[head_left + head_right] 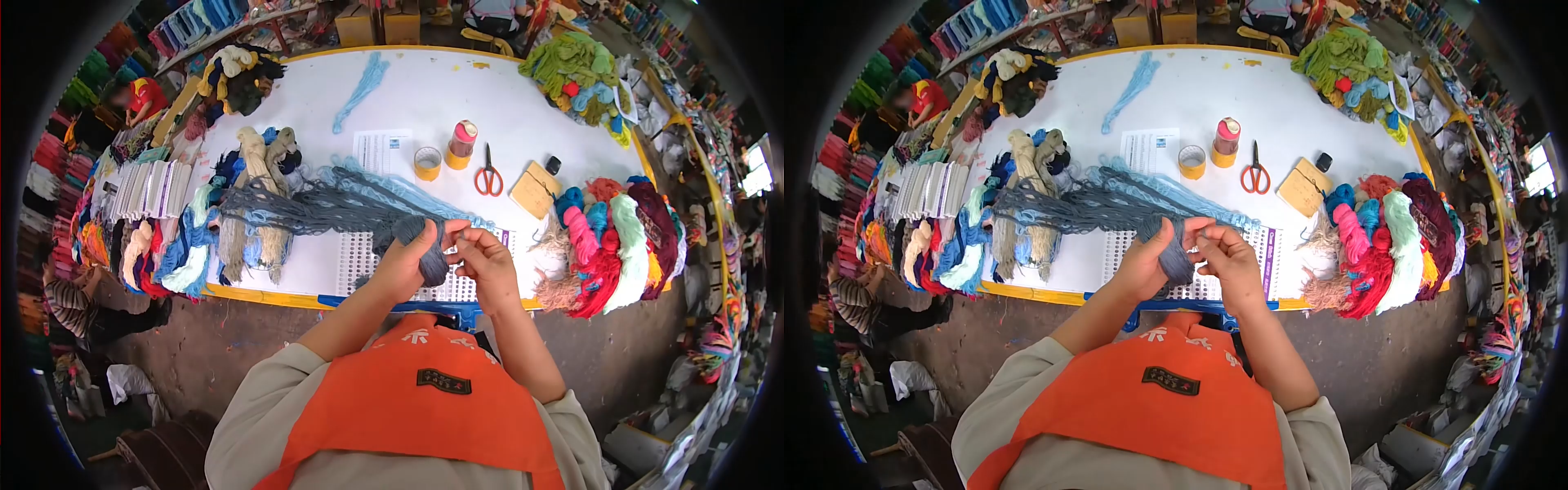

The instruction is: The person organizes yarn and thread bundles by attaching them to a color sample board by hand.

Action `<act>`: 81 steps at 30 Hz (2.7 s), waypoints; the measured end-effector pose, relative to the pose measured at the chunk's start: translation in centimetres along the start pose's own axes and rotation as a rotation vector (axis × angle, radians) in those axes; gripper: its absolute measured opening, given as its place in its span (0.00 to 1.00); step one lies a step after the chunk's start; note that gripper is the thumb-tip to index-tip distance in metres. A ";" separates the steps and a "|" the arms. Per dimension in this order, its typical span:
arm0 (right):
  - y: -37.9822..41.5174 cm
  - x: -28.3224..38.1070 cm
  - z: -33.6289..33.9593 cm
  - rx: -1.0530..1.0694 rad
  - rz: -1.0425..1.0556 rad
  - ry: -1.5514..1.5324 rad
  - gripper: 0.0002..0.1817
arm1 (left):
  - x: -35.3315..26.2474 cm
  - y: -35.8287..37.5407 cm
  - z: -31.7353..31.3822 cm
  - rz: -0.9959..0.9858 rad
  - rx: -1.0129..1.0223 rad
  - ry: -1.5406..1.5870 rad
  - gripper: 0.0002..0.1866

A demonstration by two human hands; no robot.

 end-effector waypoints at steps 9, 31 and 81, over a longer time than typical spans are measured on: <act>-0.2 -0.3 0.0 -0.021 0.059 0.083 0.03 | -0.2 0.3 -1.0 0.008 -0.010 -0.007 0.30; -0.1 3.5 18.0 -0.633 0.558 0.355 0.05 | -1.6 0.4 11.9 0.106 -0.433 0.123 0.09; -22.1 -15.9 34.9 0.090 -0.219 0.578 0.19 | 26.6 -21.9 16.5 0.636 -0.523 -0.646 0.10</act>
Point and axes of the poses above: each hand's wrist, its own y-axis away from the middle knuckle, its own z-axis out of the back of the hand, x = y × z, the point moved 5 cm from there along -y, towards the middle knuckle, and after that the axes turned 3 degrees about -y, right-handed, at the moved point
